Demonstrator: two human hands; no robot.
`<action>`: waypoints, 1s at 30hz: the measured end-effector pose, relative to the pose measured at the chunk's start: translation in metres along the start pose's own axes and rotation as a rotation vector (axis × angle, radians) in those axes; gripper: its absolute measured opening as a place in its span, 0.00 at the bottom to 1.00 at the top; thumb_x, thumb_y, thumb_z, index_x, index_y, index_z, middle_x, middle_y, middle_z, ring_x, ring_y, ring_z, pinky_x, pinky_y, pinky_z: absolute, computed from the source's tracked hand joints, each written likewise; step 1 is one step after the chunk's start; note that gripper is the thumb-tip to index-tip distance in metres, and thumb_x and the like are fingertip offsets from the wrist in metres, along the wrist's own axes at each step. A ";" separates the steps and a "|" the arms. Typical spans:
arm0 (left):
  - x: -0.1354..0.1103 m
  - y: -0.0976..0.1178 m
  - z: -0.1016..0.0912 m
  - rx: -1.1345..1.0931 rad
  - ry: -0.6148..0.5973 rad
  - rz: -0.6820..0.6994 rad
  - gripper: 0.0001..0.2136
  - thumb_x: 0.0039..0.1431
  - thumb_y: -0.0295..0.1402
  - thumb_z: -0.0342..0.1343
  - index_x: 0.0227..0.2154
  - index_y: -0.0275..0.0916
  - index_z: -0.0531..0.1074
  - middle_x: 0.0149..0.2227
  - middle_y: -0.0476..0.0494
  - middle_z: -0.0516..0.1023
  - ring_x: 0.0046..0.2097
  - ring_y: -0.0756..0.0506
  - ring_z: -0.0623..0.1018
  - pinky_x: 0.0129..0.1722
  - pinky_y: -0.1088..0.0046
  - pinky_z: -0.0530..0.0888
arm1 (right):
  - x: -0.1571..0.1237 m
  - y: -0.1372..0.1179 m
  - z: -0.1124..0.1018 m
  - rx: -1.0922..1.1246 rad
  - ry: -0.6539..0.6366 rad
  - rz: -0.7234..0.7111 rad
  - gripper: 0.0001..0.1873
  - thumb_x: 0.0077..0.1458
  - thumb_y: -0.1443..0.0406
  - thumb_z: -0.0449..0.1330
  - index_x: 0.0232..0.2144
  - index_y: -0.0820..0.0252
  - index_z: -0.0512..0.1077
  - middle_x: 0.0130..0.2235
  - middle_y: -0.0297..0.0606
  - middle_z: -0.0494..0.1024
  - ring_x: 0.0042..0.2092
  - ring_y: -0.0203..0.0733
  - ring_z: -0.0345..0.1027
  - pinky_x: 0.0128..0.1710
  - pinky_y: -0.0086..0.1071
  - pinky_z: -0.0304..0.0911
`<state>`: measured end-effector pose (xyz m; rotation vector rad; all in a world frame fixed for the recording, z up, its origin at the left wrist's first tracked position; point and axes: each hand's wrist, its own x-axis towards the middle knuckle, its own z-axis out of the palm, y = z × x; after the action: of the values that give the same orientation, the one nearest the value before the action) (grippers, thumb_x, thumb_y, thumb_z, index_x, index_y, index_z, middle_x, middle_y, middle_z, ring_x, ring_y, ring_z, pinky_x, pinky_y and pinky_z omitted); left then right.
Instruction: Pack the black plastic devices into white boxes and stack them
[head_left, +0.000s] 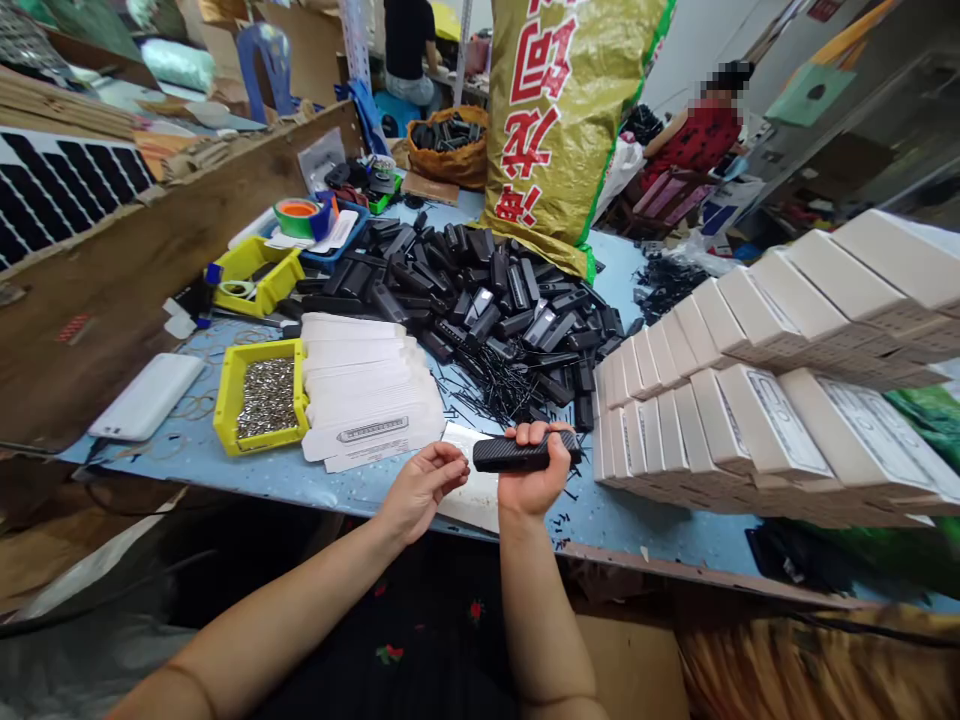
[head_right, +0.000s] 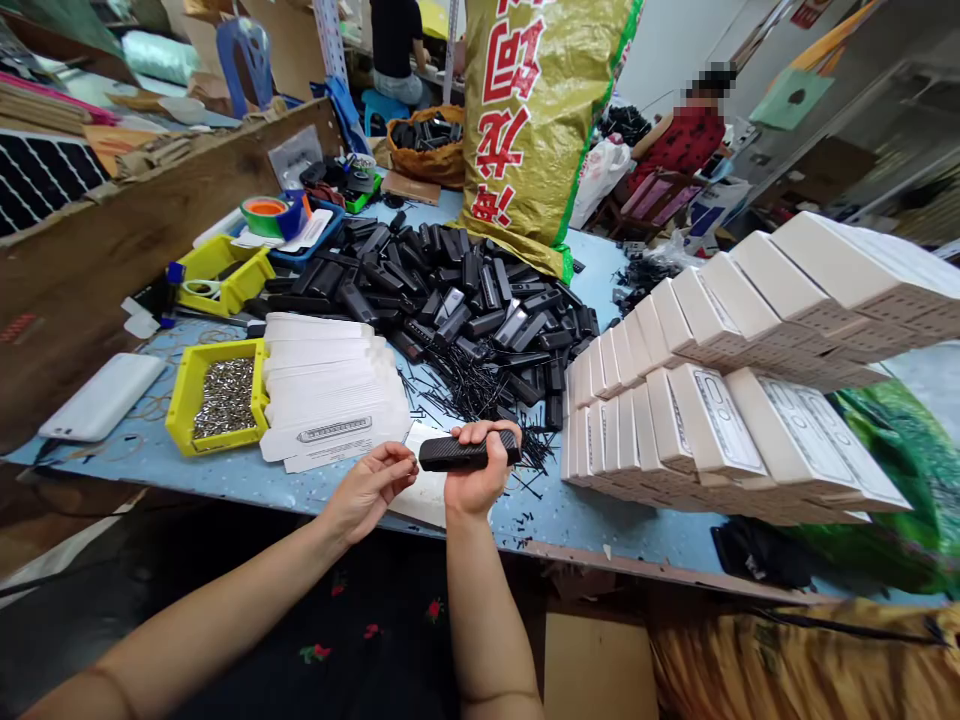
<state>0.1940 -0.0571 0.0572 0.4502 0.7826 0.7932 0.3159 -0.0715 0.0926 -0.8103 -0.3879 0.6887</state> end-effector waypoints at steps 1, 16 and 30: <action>-0.001 0.000 0.000 0.002 -0.005 0.024 0.14 0.38 0.31 0.71 0.27 0.38 0.72 0.28 0.51 0.74 0.30 0.54 0.74 0.34 0.80 0.73 | 0.001 0.002 0.002 0.016 0.013 0.020 0.08 0.52 0.60 0.53 0.32 0.53 0.57 0.25 0.25 0.58 0.26 0.30 0.58 0.33 0.30 0.64; 0.006 0.002 -0.050 1.023 -0.053 0.615 0.12 0.53 0.33 0.60 0.41 0.41 0.70 0.46 0.41 0.74 0.48 0.41 0.74 0.49 0.61 0.72 | -0.015 0.013 -0.034 -0.212 -0.149 -0.180 0.06 0.51 0.62 0.56 0.30 0.55 0.61 0.23 0.26 0.64 0.24 0.33 0.62 0.29 0.32 0.64; 0.024 0.053 -0.103 2.242 0.296 0.582 0.21 0.50 0.24 0.59 0.49 0.33 0.65 0.49 0.31 0.68 0.49 0.34 0.68 0.47 0.58 0.64 | 0.011 0.066 -0.108 -1.194 -0.108 -0.328 0.23 0.52 0.58 0.58 0.48 0.61 0.62 0.51 0.50 0.66 0.54 0.48 0.60 0.56 0.46 0.56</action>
<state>0.1021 0.0025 0.0139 2.6640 1.6301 0.1095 0.3577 -0.0883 -0.0266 -1.7784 -1.0434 0.1255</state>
